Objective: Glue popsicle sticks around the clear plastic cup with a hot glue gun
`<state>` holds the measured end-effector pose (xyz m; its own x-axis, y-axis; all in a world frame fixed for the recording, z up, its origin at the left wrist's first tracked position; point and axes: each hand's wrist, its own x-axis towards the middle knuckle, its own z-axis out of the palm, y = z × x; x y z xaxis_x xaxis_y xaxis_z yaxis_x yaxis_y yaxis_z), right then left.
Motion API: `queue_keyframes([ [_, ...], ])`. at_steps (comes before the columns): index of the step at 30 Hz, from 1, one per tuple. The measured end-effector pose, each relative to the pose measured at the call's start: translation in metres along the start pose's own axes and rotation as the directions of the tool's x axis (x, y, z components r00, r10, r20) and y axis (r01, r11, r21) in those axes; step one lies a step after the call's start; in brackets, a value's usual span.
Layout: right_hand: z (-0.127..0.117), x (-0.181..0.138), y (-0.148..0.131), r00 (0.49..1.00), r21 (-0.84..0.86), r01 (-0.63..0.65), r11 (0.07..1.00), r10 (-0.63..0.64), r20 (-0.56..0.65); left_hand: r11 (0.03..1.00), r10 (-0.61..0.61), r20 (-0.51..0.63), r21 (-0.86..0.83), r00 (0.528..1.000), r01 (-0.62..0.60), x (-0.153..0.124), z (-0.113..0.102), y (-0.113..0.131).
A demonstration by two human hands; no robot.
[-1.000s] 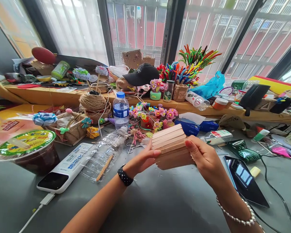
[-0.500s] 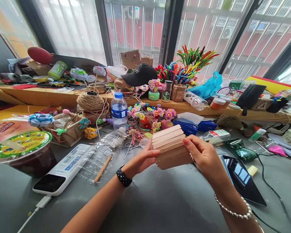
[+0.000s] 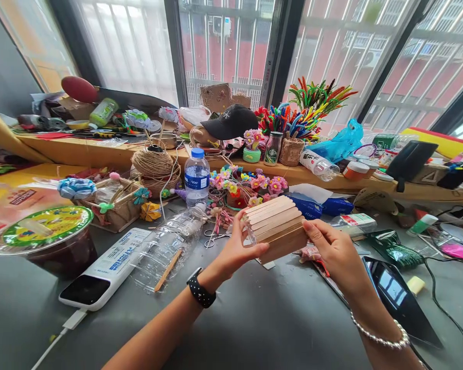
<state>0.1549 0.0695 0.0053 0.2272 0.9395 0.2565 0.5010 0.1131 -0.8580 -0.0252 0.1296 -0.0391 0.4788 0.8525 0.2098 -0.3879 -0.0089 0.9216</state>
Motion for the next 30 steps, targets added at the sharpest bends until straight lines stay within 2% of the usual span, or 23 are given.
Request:
queue_keyframes([
  [2, -0.002, 0.0, -0.002, 0.999, 0.016, -0.006, 1.0, 0.007, -0.035, 0.999, 0.031, -0.004, -0.018, 1.0, -0.031, 0.0, 0.0, 0.003],
  [5, -0.007, -0.003, -0.009, 0.988, 0.02, 0.016, 1.0, -0.013, -0.151, 0.986, 0.022, 0.062, -0.169, 0.998, -0.011, -0.001, -0.003, 0.007],
  [8, -0.011, -0.007, -0.018, 0.968, -0.019, 0.021, 1.0, -0.025, -0.25, 0.937, -0.045, 0.188, -0.334, 0.981, 0.106, -0.002, -0.008, 0.004],
  [10, -0.014, -0.009, -0.022, 0.96, -0.056, 0.045, 0.997, -0.059, -0.275, 0.892, -0.087, 0.264, -0.409, 0.961, 0.193, -0.003, -0.013, -0.001],
  [14, -0.013, -0.013, -0.026, 0.943, -0.092, 0.147, 0.985, -0.167, -0.288, 0.822, -0.057, 0.347, -0.515, 0.936, 0.241, -0.003, -0.017, -0.01],
  [16, -0.011, -0.014, -0.027, 0.954, -0.051, 0.152, 0.987, -0.16, -0.255, 0.805, -0.044, 0.373, -0.536, 0.927, 0.254, -0.003, -0.017, -0.011],
  [20, -0.002, -0.018, -0.027, 0.988, 0.113, 0.15, 0.982, -0.145, -0.054, 0.768, -0.04, 0.408, -0.571, 0.912, 0.289, -0.003, -0.015, -0.008],
  [23, 0.003, -0.022, -0.027, 0.983, 0.177, 0.149, 0.973, -0.166, 0.082, 0.744, -0.051, 0.47, -0.571, 0.881, 0.348, -0.004, -0.016, -0.008],
  [30, 0.003, -0.031, -0.03, 0.946, 0.196, 0.11, 0.974, -0.163, 0.28, 0.718, -0.141, 0.57, -0.504, 0.809, 0.48, -0.006, -0.017, 0.0],
])
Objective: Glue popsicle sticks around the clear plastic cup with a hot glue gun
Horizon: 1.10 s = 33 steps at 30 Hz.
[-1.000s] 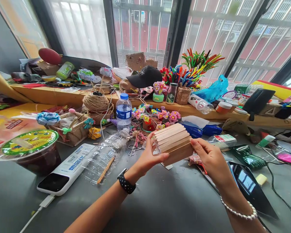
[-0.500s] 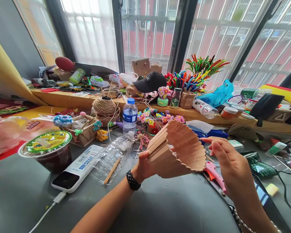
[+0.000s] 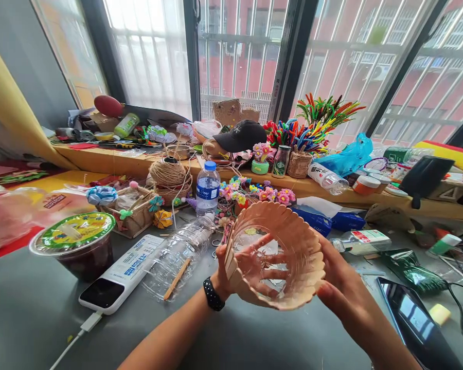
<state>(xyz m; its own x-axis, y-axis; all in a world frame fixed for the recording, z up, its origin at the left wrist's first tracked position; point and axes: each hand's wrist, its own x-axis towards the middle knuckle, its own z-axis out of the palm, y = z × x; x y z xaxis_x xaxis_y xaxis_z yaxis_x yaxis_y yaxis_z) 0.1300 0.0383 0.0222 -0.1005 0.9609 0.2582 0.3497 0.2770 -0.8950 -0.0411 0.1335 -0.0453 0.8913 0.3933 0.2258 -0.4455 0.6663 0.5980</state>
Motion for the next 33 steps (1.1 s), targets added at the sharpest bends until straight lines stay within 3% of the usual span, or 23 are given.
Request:
queue_keyframes([
  [11, -0.021, -0.003, 0.006, 0.988, -0.014, 0.02, 1.0, -0.018, 0.154, 0.997, -0.036, -0.045, 0.068, 0.998, 0.039, -0.002, 0.002, 0.003],
  [15, -0.022, -0.003, 0.004, 0.99, 0.016, 0.023, 1.0, -0.025, 0.139, 0.996, -0.01, 0.012, 0.094, 1.0, 0.009, -0.002, 0.001, 0.002],
  [19, -0.022, 0.0, 0.0, 0.994, 0.041, 0.009, 0.999, -0.013, 0.11, 0.988, 0.038, -0.011, 0.148, 0.999, -0.036, -0.002, -0.005, 0.002],
  [26, -0.021, 0.01, 0.006, 0.989, -0.034, -0.098, 0.995, 0.093, -0.115, 0.961, 0.114, -0.102, 0.264, 0.988, -0.084, -0.004, -0.017, 0.006],
  [33, -0.02, 0.012, 0.011, 0.951, -0.334, -0.169, 0.927, 0.065, -0.301, 0.932, 0.081, -0.139, 0.361, 0.987, -0.026, -0.003, -0.02, -0.001],
])
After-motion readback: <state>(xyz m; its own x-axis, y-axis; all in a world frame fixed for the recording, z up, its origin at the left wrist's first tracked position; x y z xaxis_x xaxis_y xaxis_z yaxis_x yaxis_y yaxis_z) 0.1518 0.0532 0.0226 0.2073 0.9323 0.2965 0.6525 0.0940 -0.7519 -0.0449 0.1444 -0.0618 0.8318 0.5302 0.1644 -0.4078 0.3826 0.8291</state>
